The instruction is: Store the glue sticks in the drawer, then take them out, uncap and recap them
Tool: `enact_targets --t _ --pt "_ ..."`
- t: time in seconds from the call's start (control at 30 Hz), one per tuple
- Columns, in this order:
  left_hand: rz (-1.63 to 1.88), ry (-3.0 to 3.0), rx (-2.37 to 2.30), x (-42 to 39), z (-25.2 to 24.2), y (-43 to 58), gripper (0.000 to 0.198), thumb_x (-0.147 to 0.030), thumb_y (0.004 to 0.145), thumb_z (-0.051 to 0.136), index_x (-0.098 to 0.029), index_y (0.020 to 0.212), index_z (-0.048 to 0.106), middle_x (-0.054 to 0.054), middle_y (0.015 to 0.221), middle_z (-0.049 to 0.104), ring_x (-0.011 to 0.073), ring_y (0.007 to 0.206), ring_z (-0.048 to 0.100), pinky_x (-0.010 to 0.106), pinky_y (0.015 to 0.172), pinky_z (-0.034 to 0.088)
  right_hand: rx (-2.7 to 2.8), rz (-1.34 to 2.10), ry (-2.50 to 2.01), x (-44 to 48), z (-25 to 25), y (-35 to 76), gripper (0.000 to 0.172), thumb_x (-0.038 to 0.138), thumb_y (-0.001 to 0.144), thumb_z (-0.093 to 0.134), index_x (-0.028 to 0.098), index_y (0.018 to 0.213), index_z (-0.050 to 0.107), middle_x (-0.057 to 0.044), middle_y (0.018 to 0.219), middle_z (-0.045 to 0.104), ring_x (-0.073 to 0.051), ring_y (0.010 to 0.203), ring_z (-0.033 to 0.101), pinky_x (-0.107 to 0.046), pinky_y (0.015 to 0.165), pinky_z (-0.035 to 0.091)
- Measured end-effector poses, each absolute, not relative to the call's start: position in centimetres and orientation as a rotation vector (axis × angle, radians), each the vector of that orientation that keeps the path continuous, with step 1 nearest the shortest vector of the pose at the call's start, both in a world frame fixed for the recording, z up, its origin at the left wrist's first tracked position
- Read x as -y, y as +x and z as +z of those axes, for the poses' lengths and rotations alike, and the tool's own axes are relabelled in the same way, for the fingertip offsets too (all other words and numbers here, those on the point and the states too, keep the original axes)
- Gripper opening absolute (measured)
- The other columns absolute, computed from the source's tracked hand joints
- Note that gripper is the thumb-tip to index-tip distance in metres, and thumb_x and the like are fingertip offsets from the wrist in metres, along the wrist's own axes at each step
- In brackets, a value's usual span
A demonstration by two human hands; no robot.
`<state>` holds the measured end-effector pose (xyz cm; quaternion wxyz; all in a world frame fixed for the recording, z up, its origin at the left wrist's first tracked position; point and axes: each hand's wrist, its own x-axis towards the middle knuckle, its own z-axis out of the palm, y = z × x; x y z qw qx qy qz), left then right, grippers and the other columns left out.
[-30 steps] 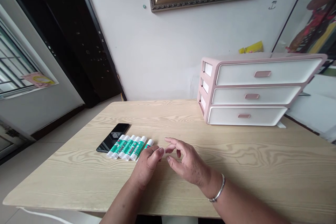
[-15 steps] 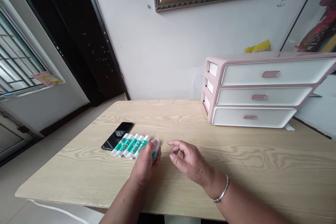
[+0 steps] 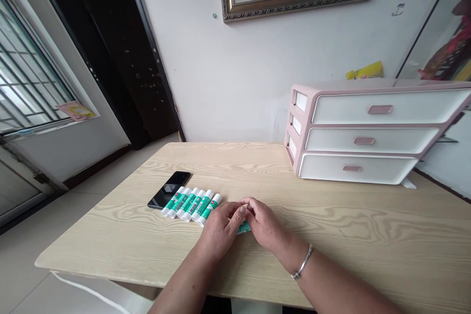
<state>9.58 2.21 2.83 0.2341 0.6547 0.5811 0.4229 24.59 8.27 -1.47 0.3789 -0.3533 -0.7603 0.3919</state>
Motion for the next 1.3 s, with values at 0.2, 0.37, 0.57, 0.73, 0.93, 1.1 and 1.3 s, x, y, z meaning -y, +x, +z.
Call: enact_targets --t 0.2,0.37,0.57,0.73,0.93,1.1,1.3 --pt "1.361 1.715 -2.318 -1.6 3.6 5.2 0.041 -0.047 0.092 0.043 -0.02 0.094 0.075 0.012 0.105 0.072 0.0296 0.108 0.06 0.041 0.094 0.046 1.963 0.931 -1.074 -9.1 -1.6 25.1 0.029 0.036 0.096 0.052 0.019 0.118 0.062 -0.004 0.089 0.069 -0.018 0.081 0.064 -0.031 0.075 0.048" --pt "0.703 1.631 -2.698 -2.0 2.2 -0.6 0.057 -0.054 0.091 0.043 -0.022 0.134 0.061 0.016 0.142 0.056 0.0383 0.135 0.043 0.057 0.104 0.039 2.108 0.838 -1.08 -8.5 -0.8 25.2 0.039 0.032 0.09 0.061 0.018 0.127 0.06 -0.007 0.106 0.068 -0.02 0.096 0.064 -0.033 0.087 0.048" --pt "0.425 1.649 -2.664 -3.2 -0.5 -3.6 0.069 -0.067 0.091 0.038 -0.029 0.147 0.049 0.013 0.154 0.044 0.0398 0.14 0.038 0.06 0.107 0.035 2.352 0.525 -1.003 -7.1 -0.3 24.6 0.042 0.018 0.085 0.065 0.019 0.127 0.062 -0.009 0.127 0.064 -0.025 0.121 0.054 -0.039 0.108 0.038" --pt "0.486 1.831 -2.603 -3.1 -1.7 -2.4 0.063 -0.07 0.09 0.039 -0.036 0.142 0.054 0.012 0.151 0.046 0.0395 0.133 0.044 0.06 0.102 0.037 2.428 0.428 -0.91 -6.8 -0.2 23.9 0.056 0.021 0.086 0.064 0.021 0.141 0.052 -0.009 0.142 0.056 -0.025 0.132 0.047 -0.042 0.113 0.033" --pt "0.565 2.014 -2.471 -1.5 -0.9 0.2 0.055 -0.064 0.09 0.047 -0.036 0.134 0.063 0.012 0.145 0.053 0.0369 0.134 0.043 0.054 0.103 0.038 2.373 0.412 -0.955 -6.9 -0.7 23.3 0.049 0.017 0.089 0.059 0.024 0.138 0.056 -0.008 0.132 0.064 -0.024 0.124 0.054 -0.041 0.11 0.037" --pt "0.641 2.133 -2.329 -0.4 -1.0 2.0 0.052 -0.06 0.091 0.05 -0.033 0.133 0.065 0.014 0.141 0.055 0.0361 0.134 0.042 0.052 0.101 0.04 2.188 0.437 -1.063 -7.0 -1.8 24.1 0.042 0.01 0.093 0.044 0.017 0.132 0.06 -0.012 0.127 0.065 -0.022 0.121 0.057 -0.038 0.108 0.042" --pt "0.771 2.247 -2.15 1.1 -0.8 5.6 0.053 -0.058 0.092 0.05 -0.029 0.135 0.064 0.014 0.14 0.057 0.0369 0.133 0.046 0.056 0.104 0.041 2.03 0.463 -1.12 -6.2 -0.8 24.1 0.046 0.004 0.089 0.037 0.014 0.126 0.062 -0.014 0.127 0.064 -0.022 0.124 0.056 -0.036 0.111 0.04"
